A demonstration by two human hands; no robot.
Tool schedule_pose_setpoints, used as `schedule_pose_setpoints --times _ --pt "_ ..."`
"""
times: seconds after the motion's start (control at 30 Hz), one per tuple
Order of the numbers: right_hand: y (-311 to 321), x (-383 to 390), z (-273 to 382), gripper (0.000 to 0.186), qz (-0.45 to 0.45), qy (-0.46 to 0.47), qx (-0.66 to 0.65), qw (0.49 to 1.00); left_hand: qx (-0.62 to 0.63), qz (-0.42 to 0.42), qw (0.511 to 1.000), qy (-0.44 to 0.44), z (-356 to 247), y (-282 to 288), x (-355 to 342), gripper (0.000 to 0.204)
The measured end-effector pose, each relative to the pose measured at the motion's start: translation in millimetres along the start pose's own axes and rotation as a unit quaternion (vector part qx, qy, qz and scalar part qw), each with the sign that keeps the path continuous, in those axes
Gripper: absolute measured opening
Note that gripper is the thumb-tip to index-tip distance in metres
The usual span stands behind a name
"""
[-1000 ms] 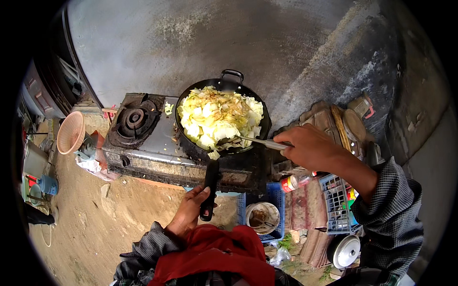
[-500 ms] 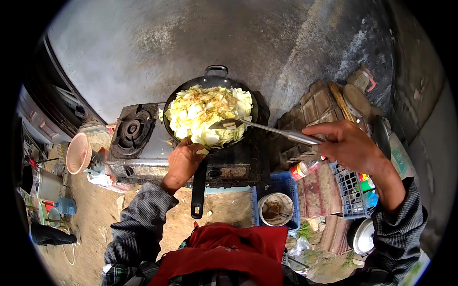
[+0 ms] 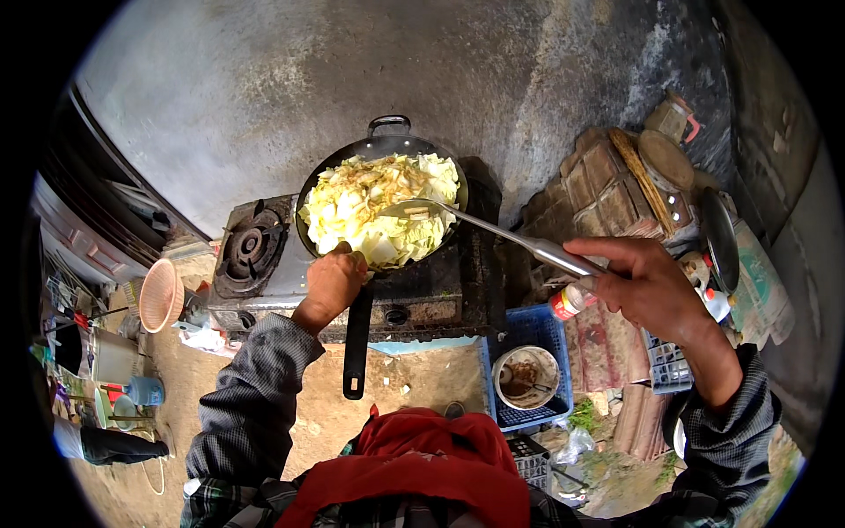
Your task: The person cooks chopped cabbage in a frying pan on a portable gas stove. They stir the cabbage with a metal spatula, add more cabbage from a colander, and pour water from a red scoop into the pan. The person continues to stir the mixture as it cooks.
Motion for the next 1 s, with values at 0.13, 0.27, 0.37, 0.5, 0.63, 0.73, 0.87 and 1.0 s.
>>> schedule_pose_setpoints --times 0.13,0.27,0.37,0.5,0.63,0.73,0.87,1.0 --pt "-2 2 -3 0.041 -0.017 0.044 0.025 0.999 0.09 -0.048 0.994 0.026 4 22 -14 0.008" --pt "-6 1 26 0.045 -0.051 0.131 0.111 0.984 0.096 -0.072 0.992 0.036 16 28 -16 0.023" --pt "-12 3 59 0.047 -0.102 0.248 0.232 0.935 0.331 -0.165 0.924 0.092 37 36 19 0.012" --pt "-39 -16 80 0.049 -0.08 0.284 0.358 0.886 0.44 -0.153 0.875 0.134 12 22 100 0.03" --pt "-67 -44 109 0.049 -0.041 0.324 0.442 0.835 0.635 -0.077 0.727 0.248 -12 -24 149 0.057" --pt "-83 -63 114 0.049 -0.037 0.358 0.491 0.793 0.746 -0.02 0.583 0.32 -22 -41 155 0.058" --pt "-104 -86 119 0.052 -0.036 0.412 0.516 0.75 0.761 0.03 0.554 0.335 -28 -34 151 0.052" --pt "-118 -105 114 0.055 -0.013 0.411 0.562 0.717 0.768 0.011 0.551 0.327 -27 -35 152 0.05"
Point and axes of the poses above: each hand's wrist, its own x-axis away from the middle knuckle, its own y-axis out of the back of the hand, z = x × y, the point moved 9 cm from there along -x, towards the middle knuckle, and after that the axes turned 11 degrees about x, right-handed, at the moved point
